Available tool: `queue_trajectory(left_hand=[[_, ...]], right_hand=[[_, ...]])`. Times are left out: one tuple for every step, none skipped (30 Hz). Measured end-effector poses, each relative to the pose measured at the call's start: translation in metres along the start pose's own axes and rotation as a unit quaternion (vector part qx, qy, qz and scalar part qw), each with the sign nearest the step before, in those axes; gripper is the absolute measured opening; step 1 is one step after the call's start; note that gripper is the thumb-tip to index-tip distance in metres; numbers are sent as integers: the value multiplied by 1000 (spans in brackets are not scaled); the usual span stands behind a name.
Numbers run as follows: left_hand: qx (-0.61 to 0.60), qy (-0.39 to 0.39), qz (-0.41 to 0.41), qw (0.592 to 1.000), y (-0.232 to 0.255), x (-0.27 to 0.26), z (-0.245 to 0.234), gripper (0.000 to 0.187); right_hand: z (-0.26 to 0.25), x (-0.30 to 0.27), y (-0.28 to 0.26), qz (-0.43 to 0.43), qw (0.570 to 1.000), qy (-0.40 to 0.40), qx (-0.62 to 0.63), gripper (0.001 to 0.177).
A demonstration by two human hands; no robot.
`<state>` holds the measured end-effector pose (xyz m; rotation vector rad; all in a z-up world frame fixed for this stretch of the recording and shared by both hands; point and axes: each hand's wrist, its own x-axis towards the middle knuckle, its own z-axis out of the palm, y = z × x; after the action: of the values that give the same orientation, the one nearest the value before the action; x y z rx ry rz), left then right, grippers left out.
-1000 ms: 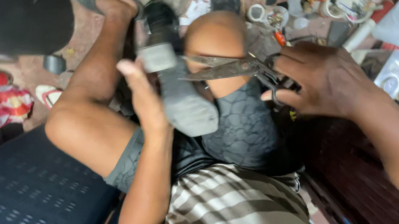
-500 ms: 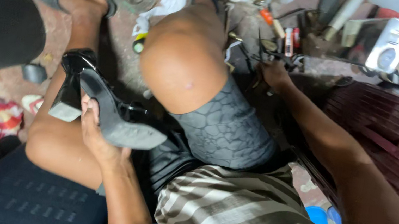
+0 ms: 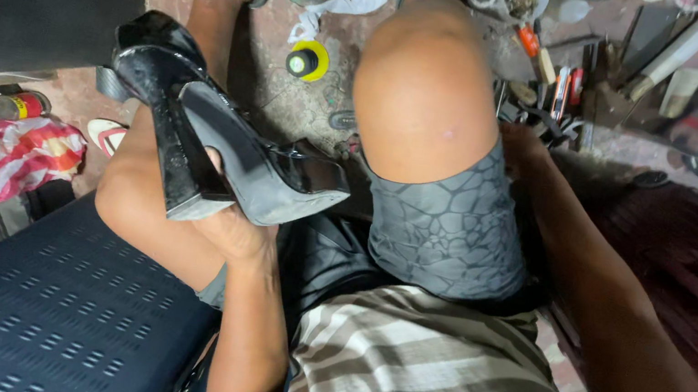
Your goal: The person repairs a black high-heeled shoe by sewing the upper, trimming excess thread, and hammering the heel. They use a needle and thread, pliers, and a hammer to complete the repair.
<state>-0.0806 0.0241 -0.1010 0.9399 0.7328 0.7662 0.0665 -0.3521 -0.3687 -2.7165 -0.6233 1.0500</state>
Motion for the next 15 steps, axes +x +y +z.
queue_trajectory(left_hand=[[-20,-13,-4,1000,0,1,4,35],[-19,-15,-6,1000,2,0,8,36],[-18,-17,-8,1000,3,-1,11,36],[-18,-24,-12,999,3,2,14,37],[-19,-29,-10,999,4,4,17,39],[-22,-36,-9,999,4,8,21,41],[-25,-42,-7,999,4,11,25,43],[-82,-49,-32,995,3,14,28,44],[-139,-57,-57,987,3,19,30,45],[-197,-66,-77,975,2,26,34,46],[-208,-61,-81,973,-1,33,38,47],[-217,-60,-87,970,-4,41,41,47],[-227,-58,-93,968,-7,49,41,48],[-245,-50,-103,963,-13,58,43,40],[-264,-42,-114,957,-20,65,45,32]], right_hand=[[-17,5,0,-34,997,60,17,19],[-38,3,-5,-74,986,126,83,19],[-62,-2,-14,-44,926,141,348,19],[-89,-13,-27,-9,796,147,588,25],[-118,-23,-43,-43,775,208,596,18],[-150,-36,-61,-78,750,268,600,17],[-182,-53,-80,-95,749,302,583,17],[-213,-71,-102,-118,747,331,564,20],[-238,-98,-126,-151,771,340,517,21],[-262,-111,-153,-206,777,311,507,21],[-284,-124,-178,-260,780,278,497,23],[-298,-131,-205,-326,761,204,523,32],[-309,-133,-230,-387,735,126,542,45],[-315,-128,-254,-373,831,123,393,45],[-316,-119,-277,-348,900,118,233,45]])
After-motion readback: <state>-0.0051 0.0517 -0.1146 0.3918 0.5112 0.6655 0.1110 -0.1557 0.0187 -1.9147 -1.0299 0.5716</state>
